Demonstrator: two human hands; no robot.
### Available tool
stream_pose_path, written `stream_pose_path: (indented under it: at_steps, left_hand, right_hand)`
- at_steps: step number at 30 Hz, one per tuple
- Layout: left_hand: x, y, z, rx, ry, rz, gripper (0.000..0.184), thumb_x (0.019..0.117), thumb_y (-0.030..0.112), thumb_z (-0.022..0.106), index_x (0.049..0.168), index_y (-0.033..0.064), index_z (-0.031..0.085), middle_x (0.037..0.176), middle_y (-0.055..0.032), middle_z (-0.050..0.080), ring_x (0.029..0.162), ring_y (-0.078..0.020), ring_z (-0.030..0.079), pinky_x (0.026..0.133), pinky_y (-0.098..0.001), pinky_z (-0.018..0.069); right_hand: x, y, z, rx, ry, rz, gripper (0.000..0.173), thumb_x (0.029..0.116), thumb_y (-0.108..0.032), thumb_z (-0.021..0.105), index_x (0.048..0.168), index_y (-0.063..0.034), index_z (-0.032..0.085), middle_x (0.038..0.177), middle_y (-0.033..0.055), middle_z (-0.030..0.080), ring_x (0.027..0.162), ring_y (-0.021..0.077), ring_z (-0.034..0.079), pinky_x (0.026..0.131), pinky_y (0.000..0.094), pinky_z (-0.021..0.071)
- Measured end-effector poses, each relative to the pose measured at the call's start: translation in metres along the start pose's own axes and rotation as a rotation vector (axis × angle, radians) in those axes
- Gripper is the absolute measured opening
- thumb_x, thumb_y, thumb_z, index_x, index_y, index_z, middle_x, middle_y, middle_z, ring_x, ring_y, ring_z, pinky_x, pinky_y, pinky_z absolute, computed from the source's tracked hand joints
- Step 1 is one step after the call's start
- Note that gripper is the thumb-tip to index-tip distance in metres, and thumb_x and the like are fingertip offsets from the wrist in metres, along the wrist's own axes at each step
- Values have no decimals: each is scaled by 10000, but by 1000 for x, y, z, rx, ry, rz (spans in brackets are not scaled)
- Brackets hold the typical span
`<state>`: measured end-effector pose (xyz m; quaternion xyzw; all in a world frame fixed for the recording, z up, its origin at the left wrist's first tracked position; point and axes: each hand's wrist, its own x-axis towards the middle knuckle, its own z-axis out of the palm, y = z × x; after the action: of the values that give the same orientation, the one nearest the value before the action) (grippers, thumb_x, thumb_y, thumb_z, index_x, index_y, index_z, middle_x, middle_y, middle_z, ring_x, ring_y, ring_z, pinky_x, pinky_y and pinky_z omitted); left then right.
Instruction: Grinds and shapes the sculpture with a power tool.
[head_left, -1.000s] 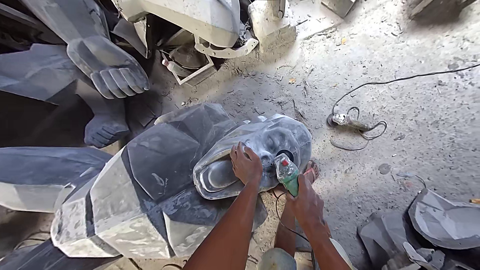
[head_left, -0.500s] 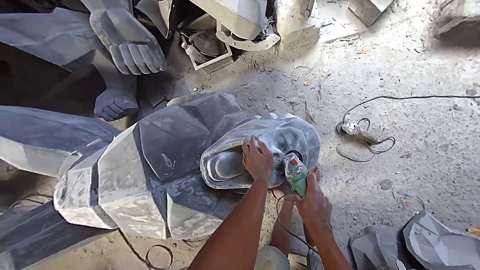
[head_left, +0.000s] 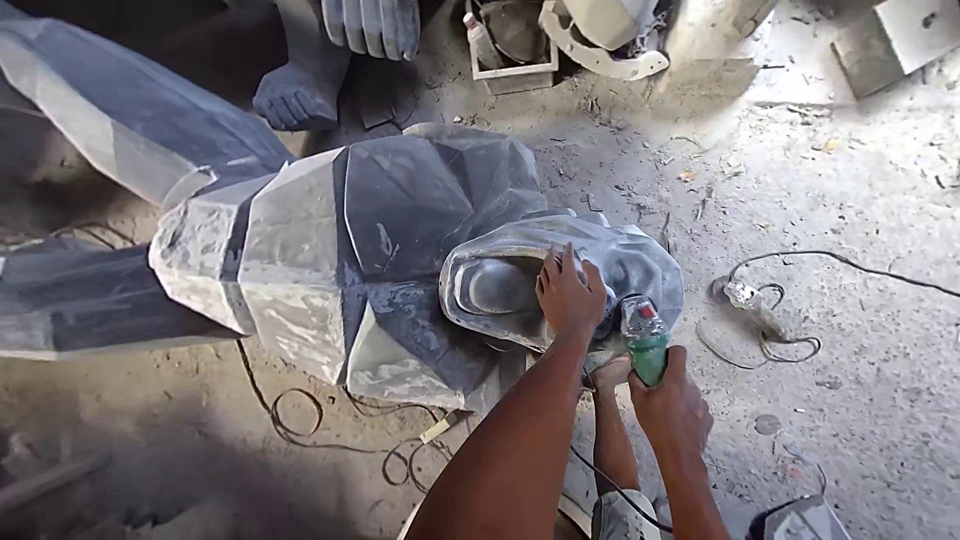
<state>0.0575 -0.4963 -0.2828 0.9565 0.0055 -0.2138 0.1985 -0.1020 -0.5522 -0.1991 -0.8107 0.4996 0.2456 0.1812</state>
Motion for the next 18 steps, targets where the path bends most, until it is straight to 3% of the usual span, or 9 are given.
stream_pose_path:
  at_steps: [5, 12, 18]
  left_hand:
    - [0, 0, 0, -17, -3, -10, 558, 1044, 471, 301, 1531, 272, 486, 1636, -51, 381, 1454, -253, 433, 1176, -533, 350]
    - [0, 0, 1, -13, -20, -15, 571, 1036, 490, 287, 1530, 280, 484, 1638, -28, 379, 1464, -248, 422, 1184, -527, 344]
    - [1, 0, 1, -3, -9, -5, 561, 1039, 483, 302, 1521, 274, 496, 1633, -39, 385, 1459, -256, 426, 1176, -540, 348]
  right_hand:
    - [7, -2, -11, -3, 17, 21, 635, 861, -439, 780, 1367, -162, 513, 891, 173, 720, 823, 412, 717, 670, 626, 542]
    - [-2, 0, 1, -43, -4, -49, 578, 844, -448, 771, 1305, -180, 548, 869, 111, 722, 779, 343, 722, 629, 579, 548]
    - [-6, 33, 17, 56, 105, 25, 632, 836, -425, 794, 1335, -128, 546, 894, 129, 728, 791, 359, 725, 636, 600, 553]
